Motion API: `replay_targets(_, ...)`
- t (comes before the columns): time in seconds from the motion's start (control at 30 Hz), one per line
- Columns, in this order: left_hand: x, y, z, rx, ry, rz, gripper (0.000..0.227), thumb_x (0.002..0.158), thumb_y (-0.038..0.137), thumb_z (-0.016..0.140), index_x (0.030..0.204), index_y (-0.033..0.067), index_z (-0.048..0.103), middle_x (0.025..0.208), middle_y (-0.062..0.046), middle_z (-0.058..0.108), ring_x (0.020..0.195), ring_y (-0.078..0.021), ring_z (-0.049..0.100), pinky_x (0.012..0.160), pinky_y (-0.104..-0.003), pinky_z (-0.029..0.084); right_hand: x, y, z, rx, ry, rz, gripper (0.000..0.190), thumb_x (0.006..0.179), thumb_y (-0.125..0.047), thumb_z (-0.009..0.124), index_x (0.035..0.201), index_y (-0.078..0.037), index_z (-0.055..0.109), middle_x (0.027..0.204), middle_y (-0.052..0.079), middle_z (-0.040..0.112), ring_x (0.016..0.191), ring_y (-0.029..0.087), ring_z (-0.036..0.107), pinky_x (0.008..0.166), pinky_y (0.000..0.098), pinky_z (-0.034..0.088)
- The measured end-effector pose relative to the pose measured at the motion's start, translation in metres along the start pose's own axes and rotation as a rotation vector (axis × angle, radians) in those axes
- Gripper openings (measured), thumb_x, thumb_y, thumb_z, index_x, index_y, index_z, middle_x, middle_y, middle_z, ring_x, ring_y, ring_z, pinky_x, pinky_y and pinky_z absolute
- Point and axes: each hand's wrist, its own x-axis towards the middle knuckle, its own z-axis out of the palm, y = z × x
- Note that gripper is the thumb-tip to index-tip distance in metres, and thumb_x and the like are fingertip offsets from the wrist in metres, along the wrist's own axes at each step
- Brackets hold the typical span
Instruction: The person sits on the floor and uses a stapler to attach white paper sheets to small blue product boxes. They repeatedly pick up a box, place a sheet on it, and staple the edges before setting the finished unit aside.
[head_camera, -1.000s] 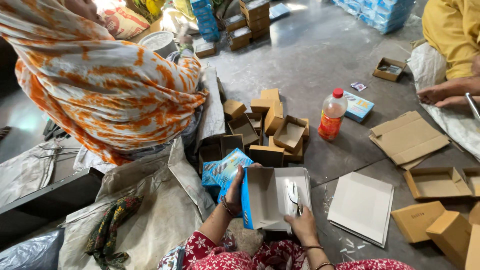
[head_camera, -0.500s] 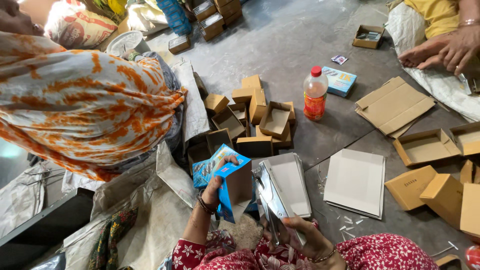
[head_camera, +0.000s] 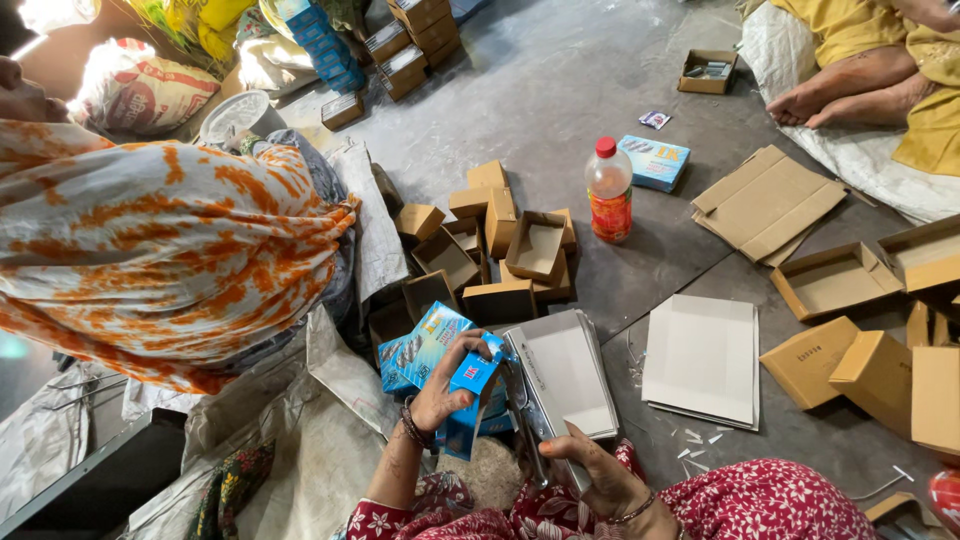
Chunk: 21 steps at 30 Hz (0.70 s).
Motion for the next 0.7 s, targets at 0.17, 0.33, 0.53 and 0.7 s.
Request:
replay_targets(0.17, 0.002, -0.008, 0.0, 0.159, -0.028, 0.061, 0.101, 0.073, 0.092, 0.059, 0.125, 0.0058, 0.057, 0.144, -0.019, 0.048, 0.142, -0.0348, 0.046, 0.119, -0.048, 0.034, 0.015, 0.008, 0.007, -0.028, 0.177, 0.03, 0.073, 0.071, -0.013, 0.067, 0.14, -0.003, 0.045, 0.085, 0.011, 0.066, 0.071, 0.02, 0.066, 0.064, 0.0353, 0.059)
replay_targets(0.33, 0.003, -0.013, -0.002, 0.233, -0.077, 0.079, 0.098, 0.075, 0.089, 0.061, 0.124, 0.0052, 0.056, 0.144, -0.019, 0.047, 0.143, -0.0358, 0.044, 0.12, -0.049, 0.032, 0.028, 0.038, 0.009, -0.132, 0.21, -0.065, 0.063, 0.079, -0.009, 0.063, 0.137, -0.002, 0.04, 0.077, 0.015, 0.065, 0.063, 0.023, 0.06, 0.056, 0.0345, 0.052)
replay_targets(0.53, 0.01, -0.012, -0.008, 0.2, -0.146, 0.077, 0.098, 0.074, 0.088, 0.063, 0.125, 0.0046, 0.057, 0.144, -0.018, 0.048, 0.143, -0.0352, 0.044, 0.121, -0.048, 0.032, 0.032, 0.045, 0.013, -0.093, 0.183, -0.018, 0.061, 0.082, -0.007, 0.065, 0.136, 0.006, 0.04, 0.082, 0.016, 0.063, 0.067, 0.023, 0.061, 0.061, 0.0348, 0.053)
replay_targets(0.7, 0.01, -0.018, -0.02, -0.003, -0.202, -0.016, 0.104, 0.074, 0.086, 0.067, 0.136, 0.0041, 0.051, 0.14, -0.013, 0.048, 0.139, -0.0282, 0.045, 0.122, -0.042, 0.032, 0.01, 0.015, 0.009, -0.012, -0.134, 0.055, 0.076, 0.066, 0.0, 0.058, 0.142, 0.001, 0.045, 0.109, 0.017, 0.078, 0.092, 0.025, 0.077, 0.082, 0.0363, 0.066)
